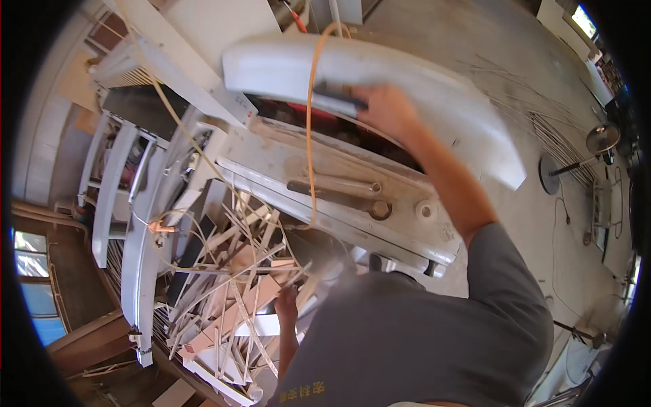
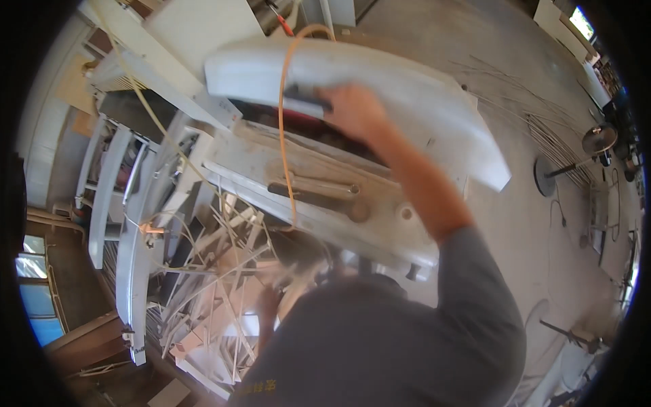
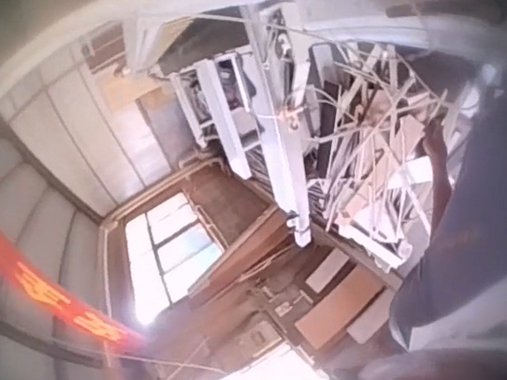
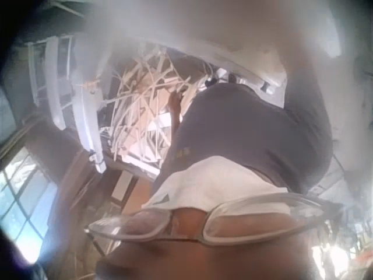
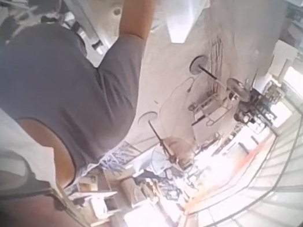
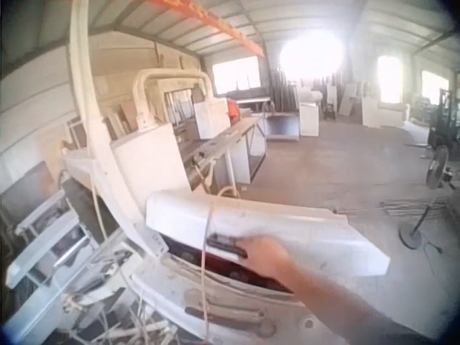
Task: The person operates an industrial panel saw to cut wooden boards, clears scrap wood strips, opens and closes the machine's blade cover, and loads another large wooden panel into the machine to cut it.
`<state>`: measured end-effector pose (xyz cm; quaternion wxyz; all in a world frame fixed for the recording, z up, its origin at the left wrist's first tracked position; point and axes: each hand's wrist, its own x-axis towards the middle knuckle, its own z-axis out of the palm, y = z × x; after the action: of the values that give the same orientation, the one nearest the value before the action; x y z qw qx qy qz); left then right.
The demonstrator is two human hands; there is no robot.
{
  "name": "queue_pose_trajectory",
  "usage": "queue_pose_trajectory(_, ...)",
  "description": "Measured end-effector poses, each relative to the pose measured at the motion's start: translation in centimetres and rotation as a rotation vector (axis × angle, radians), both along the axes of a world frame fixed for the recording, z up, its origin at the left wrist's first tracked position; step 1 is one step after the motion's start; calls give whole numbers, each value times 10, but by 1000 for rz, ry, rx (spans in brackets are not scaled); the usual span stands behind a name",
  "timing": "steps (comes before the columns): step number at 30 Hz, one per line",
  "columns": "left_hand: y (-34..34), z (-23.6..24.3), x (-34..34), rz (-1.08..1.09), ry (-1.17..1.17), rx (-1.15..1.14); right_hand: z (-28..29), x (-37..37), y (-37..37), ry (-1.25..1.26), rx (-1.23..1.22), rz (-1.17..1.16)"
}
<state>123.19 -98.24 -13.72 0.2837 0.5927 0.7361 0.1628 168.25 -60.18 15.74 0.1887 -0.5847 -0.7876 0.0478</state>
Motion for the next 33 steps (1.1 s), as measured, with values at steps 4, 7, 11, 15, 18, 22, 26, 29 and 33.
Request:
queue_pose_trajectory(4, 110, 38, 34, -128, -79, 375, 56, 33, 61, -69, 181, -53)
queue_pose_trajectory(7, 174, 63, 64, 84, -486, 231, 69, 50, 67, -72, 263, -81)
queue_pose_trajectory(11, 228, 96, 83, -3, -436, 387, 65, 49, 73, -10, 280, -64)
queue_pose_trajectory(15, 286, 144, 88, 19, -339, 530, 57, 53, 76, 64, 390, 3)
queue_pose_trajectory(18, 331, 171, 82, 77, -351, 584, 57, 60, 80, 176, 416, -27)
queue_pose_trajectory(22, 383, 214, 90, -60, -431, 700, 71, 63, 85, 213, 362, -118)
queue_pose_trajectory(26, 399, 227, 135, -237, -551, 631, 87, 68, 95, 222, 461, -133)
queue_pose_trajectory(29, 374, 217, 159, -351, -624, 616, 91, 79, 115, 177, 507, -179)
queue_pose_trajectory(33, 359, 239, 181, -462, -523, 745, 101, 92, 132, 145, 547, -272)
